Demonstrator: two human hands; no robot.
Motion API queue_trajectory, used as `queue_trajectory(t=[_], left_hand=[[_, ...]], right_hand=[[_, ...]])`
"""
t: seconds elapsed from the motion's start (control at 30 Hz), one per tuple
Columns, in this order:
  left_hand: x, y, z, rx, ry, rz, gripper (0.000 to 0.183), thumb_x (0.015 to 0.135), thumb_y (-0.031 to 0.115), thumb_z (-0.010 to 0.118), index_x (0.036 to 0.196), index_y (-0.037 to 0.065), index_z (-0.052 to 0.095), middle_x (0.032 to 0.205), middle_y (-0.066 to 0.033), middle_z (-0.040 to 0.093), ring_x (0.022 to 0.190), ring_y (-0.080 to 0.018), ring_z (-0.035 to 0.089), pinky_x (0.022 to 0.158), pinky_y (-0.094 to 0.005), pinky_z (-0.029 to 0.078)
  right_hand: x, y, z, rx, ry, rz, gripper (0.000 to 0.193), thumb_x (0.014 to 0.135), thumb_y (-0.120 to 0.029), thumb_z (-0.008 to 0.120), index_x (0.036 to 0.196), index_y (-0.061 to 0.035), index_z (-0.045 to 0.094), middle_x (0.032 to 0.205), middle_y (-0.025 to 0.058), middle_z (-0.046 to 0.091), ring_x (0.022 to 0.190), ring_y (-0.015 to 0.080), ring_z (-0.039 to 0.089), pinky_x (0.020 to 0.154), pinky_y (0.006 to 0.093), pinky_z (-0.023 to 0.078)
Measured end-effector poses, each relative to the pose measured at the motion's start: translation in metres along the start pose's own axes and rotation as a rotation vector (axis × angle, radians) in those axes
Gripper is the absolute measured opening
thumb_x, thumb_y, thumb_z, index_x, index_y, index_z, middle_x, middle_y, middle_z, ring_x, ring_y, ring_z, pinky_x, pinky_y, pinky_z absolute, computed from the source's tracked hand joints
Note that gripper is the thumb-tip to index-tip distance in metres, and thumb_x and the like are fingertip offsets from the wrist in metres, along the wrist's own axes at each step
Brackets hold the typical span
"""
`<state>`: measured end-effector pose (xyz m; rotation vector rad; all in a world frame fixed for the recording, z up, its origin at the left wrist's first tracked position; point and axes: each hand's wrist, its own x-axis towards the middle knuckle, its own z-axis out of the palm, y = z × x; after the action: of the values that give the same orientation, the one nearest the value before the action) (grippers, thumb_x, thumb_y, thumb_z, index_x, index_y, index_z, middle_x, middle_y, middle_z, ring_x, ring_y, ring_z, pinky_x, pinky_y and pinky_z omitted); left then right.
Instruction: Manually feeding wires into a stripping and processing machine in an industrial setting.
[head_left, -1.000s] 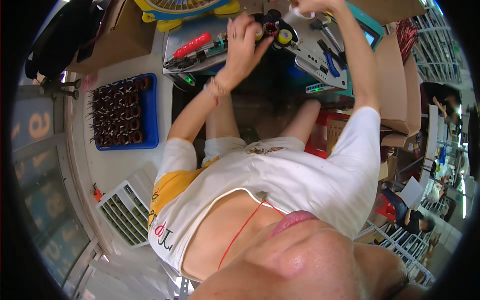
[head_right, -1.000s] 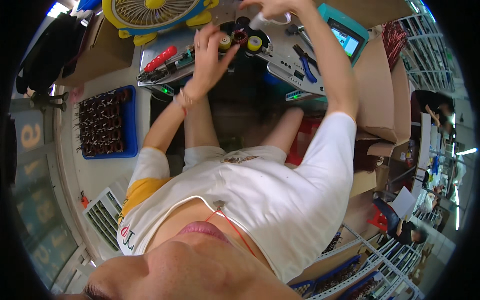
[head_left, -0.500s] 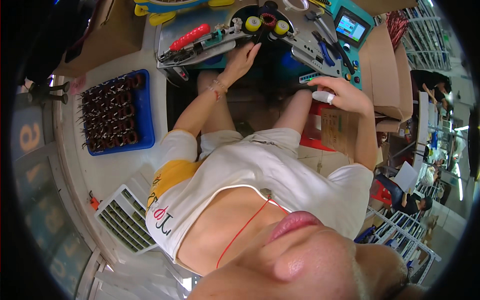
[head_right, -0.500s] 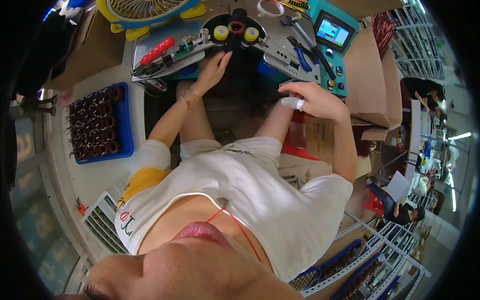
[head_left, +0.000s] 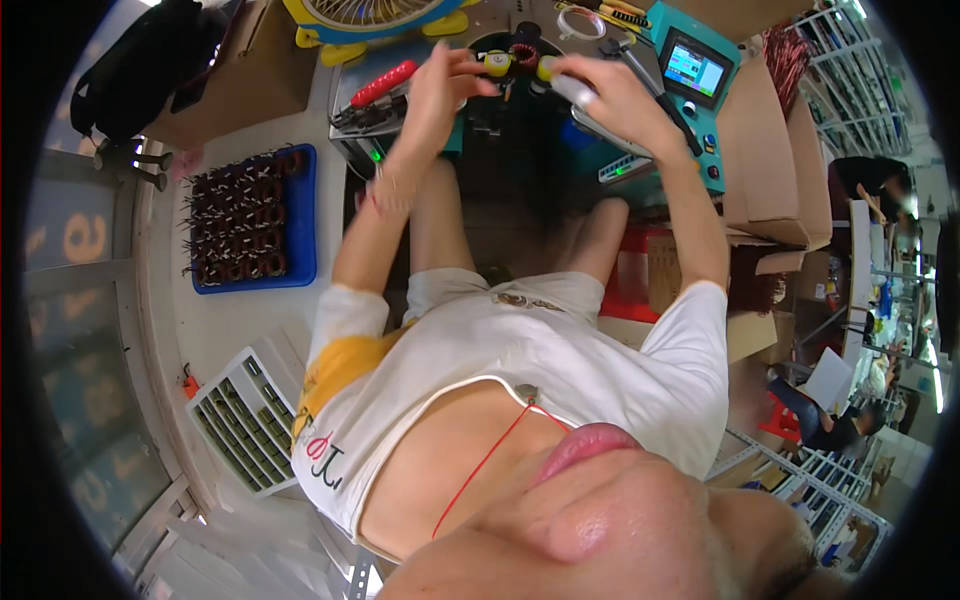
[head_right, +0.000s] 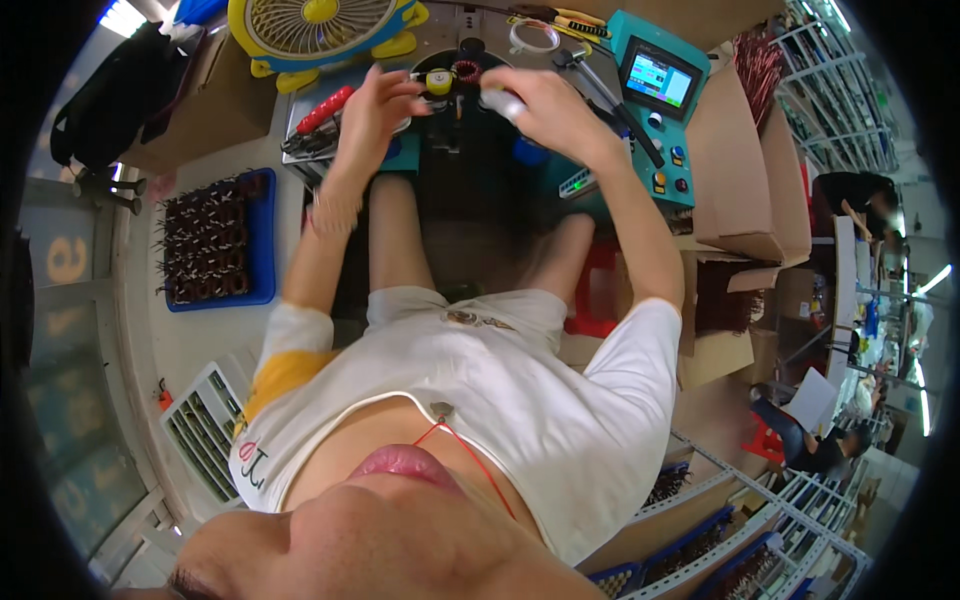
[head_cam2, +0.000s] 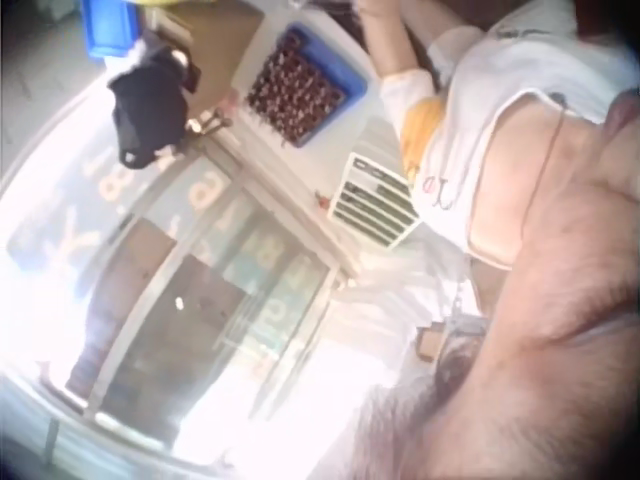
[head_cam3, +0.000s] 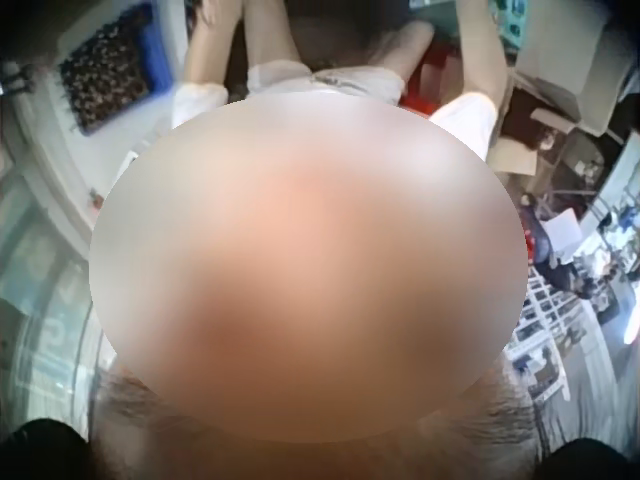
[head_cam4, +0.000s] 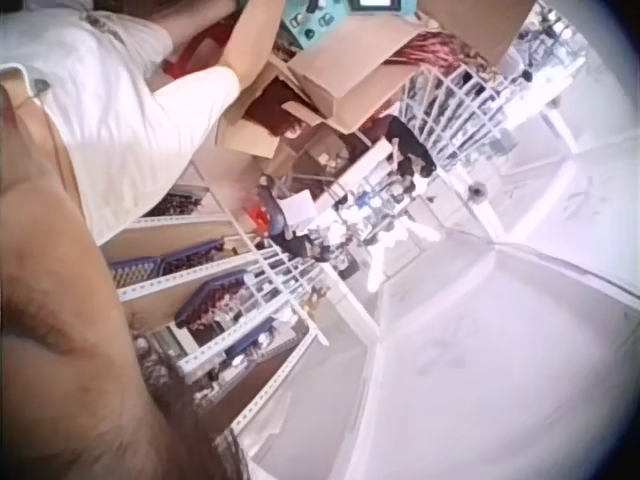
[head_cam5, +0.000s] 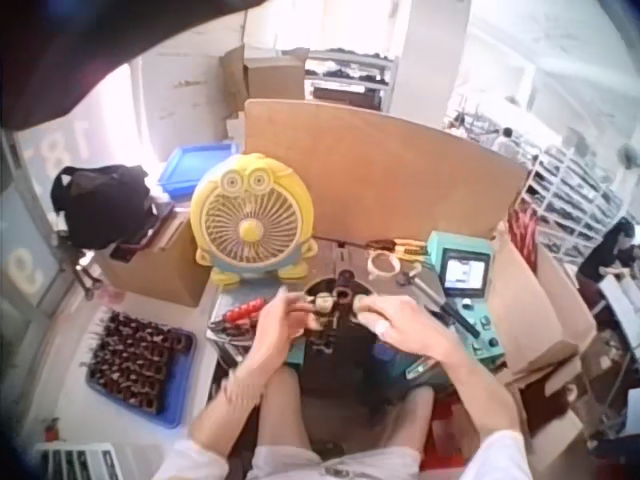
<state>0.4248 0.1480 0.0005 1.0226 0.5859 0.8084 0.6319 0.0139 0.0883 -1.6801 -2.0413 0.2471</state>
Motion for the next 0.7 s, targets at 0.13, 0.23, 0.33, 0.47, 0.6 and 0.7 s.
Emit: queue_trajectory(t=[0.13,0.23,0.33,0.47,0.6,0.7], left_hand=[[-0.054,-0.019,0.010,0.432,0.228,0.555,0.010,0.095,0.001,0.055,0.104,-0.004,0.056,0.088,-0.0142,0.061,0.075,-0.0230,0.066,0.074,-0.0345,0.052],[-0.031,-0.028,0.012,0.969,0.211,0.853,0.031,0.083,0.006,0.072,0.108,-0.002,0.056,0.111,-0.0235,0.055,0.104,-0.0410,0.055,0.091,-0.0469,0.047],[0.008,-0.021,0.019,1.301,0.189,1.022,0.045,0.078,0.024,0.079,0.105,-0.004,0.056,0.111,-0.0233,0.056,0.100,-0.0412,0.056,0.094,-0.0541,0.041],[0.053,-0.029,0.025,1.354,0.146,0.955,0.048,0.076,0.037,0.080,0.096,-0.004,0.063,0.095,-0.0205,0.063,0.093,-0.0374,0.058,0.085,-0.0472,0.044],[0.056,-0.031,0.032,1.183,0.076,0.727,0.051,0.075,0.039,0.081,0.099,-0.003,0.065,0.092,-0.0209,0.064,0.086,-0.0381,0.060,0.083,-0.0453,0.045],[0.056,-0.032,0.037,1.049,0.063,0.706,0.052,0.074,0.035,0.083,0.102,-0.004,0.064,0.095,-0.0221,0.064,0.089,-0.0400,0.060,0.082,-0.0455,0.046]], right_hand=[[0.048,0.002,0.045,-0.362,0.227,-0.151,0.040,0.089,-0.016,0.062,0.128,-0.0151,0.055,0.093,0.0119,0.062,0.091,0.0341,0.065,0.075,0.0432,0.053],[0.076,0.006,0.053,-0.538,0.037,-0.121,0.035,0.089,-0.014,0.061,0.124,-0.0154,0.057,0.098,0.0113,0.061,0.093,0.0331,0.065,0.074,0.0423,0.053],[0.081,0.019,0.037,-0.350,0.217,-0.049,0.024,0.089,-0.027,0.061,0.110,-0.0172,0.066,0.093,0.0098,0.066,0.091,0.0325,0.067,0.078,0.0459,0.054],[0.109,0.102,0.038,-0.074,0.149,0.066,0.032,0.087,-0.016,0.058,0.117,-0.0114,0.068,0.108,0.0126,0.071,0.100,0.0287,0.067,0.085,0.0394,0.052],[0.143,0.153,0.033,0.219,-0.254,0.165,0.043,0.082,-0.009,0.059,0.124,-0.0085,0.066,0.102,0.0057,0.068,0.090,0.0166,0.060,0.077,0.0307,0.048],[0.174,0.148,0.028,0.145,-0.510,0.286,0.052,0.076,-0.004,0.061,0.127,-0.0094,0.065,0.101,0.0032,0.067,0.090,0.0154,0.060,0.077,0.0310,0.049]])
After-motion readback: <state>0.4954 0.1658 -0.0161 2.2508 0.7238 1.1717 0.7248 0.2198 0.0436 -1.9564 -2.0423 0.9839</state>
